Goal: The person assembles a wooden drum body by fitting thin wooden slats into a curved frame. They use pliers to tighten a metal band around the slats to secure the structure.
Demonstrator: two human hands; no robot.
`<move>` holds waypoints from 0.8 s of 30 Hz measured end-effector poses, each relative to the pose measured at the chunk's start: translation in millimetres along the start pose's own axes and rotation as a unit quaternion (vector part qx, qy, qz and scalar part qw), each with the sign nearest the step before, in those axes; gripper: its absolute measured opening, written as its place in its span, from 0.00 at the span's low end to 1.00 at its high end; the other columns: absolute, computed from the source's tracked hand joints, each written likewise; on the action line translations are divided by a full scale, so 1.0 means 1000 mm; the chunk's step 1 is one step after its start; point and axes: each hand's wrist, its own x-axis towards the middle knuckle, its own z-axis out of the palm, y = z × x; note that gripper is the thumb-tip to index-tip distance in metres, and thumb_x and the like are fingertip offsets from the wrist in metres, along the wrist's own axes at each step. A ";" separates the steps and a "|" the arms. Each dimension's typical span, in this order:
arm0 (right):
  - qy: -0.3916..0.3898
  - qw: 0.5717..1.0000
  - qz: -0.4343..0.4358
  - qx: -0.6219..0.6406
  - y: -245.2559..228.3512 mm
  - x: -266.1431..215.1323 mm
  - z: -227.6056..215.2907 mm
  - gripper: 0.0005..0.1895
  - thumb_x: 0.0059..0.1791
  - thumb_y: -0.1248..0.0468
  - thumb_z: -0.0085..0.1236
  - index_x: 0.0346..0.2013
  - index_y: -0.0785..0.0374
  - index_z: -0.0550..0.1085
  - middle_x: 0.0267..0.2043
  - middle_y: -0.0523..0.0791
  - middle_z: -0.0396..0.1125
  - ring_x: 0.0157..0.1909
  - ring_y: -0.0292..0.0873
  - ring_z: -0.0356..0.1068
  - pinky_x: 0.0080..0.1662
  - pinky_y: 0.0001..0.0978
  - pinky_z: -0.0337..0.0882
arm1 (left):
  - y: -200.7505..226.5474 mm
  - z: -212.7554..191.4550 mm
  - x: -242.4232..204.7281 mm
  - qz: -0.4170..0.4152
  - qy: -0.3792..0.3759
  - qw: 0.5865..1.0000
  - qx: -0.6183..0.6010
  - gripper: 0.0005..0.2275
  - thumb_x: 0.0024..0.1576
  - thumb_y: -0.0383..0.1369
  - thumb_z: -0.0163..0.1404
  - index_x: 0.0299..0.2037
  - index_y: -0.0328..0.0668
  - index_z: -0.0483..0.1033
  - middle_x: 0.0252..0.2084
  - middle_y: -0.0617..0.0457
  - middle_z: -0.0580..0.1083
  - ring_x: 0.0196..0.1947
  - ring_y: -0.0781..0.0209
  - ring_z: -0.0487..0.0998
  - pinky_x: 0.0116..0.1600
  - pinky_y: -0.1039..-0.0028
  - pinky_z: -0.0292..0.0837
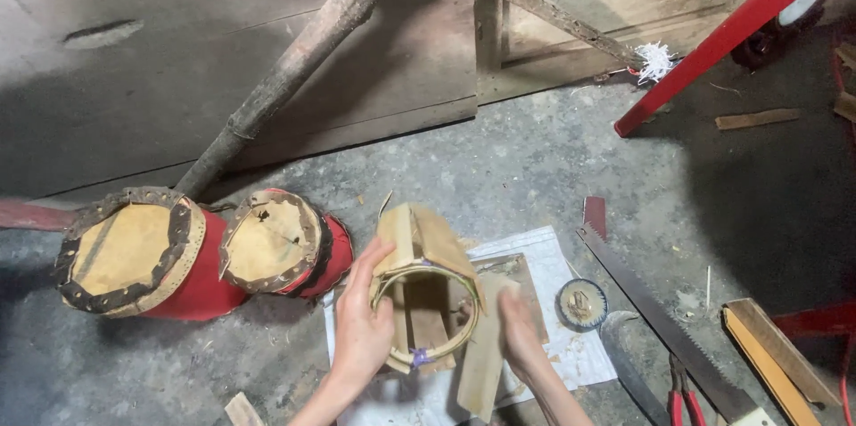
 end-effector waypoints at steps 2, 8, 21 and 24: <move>-0.045 0.990 0.101 -0.085 0.005 0.015 0.006 0.26 0.53 0.54 0.49 0.59 0.69 0.73 0.53 0.55 0.72 0.53 0.47 0.71 0.52 0.40 0.72 | 0.004 0.003 0.004 0.057 0.012 0.998 0.022 0.37 0.37 0.08 0.39 0.61 0.44 0.70 0.73 0.45 0.63 0.74 0.46 0.61 0.76 0.59 0.53; -0.110 0.927 -0.059 -0.354 0.066 0.088 0.026 0.37 0.52 0.37 0.38 0.69 0.55 0.63 0.69 0.52 0.58 0.70 0.54 0.59 0.67 0.53 0.63 | -0.007 0.009 0.007 0.132 0.036 0.990 0.041 0.35 0.39 0.09 0.42 0.61 0.41 0.70 0.72 0.42 0.63 0.74 0.43 0.60 0.76 0.58 0.54; -0.076 0.974 -0.099 -0.187 0.008 -0.001 0.020 0.12 0.52 0.68 0.50 0.48 0.65 0.76 0.36 0.47 0.74 0.34 0.39 0.76 0.40 0.29 0.80 | -0.054 0.037 0.022 0.250 0.051 0.949 0.186 0.32 0.49 0.11 0.44 0.64 0.49 0.70 0.75 0.49 0.58 0.77 0.42 0.49 0.80 0.45 0.35; -0.083 0.985 -0.105 -0.112 0.017 -0.008 0.017 0.19 0.47 0.70 0.58 0.52 0.68 0.79 0.38 0.51 0.80 0.34 0.43 0.78 0.41 0.32 0.80 | -0.064 0.054 0.018 0.285 0.038 0.925 0.250 0.34 0.49 0.12 0.45 0.67 0.52 0.67 0.76 0.48 0.55 0.77 0.37 0.49 0.78 0.37 0.34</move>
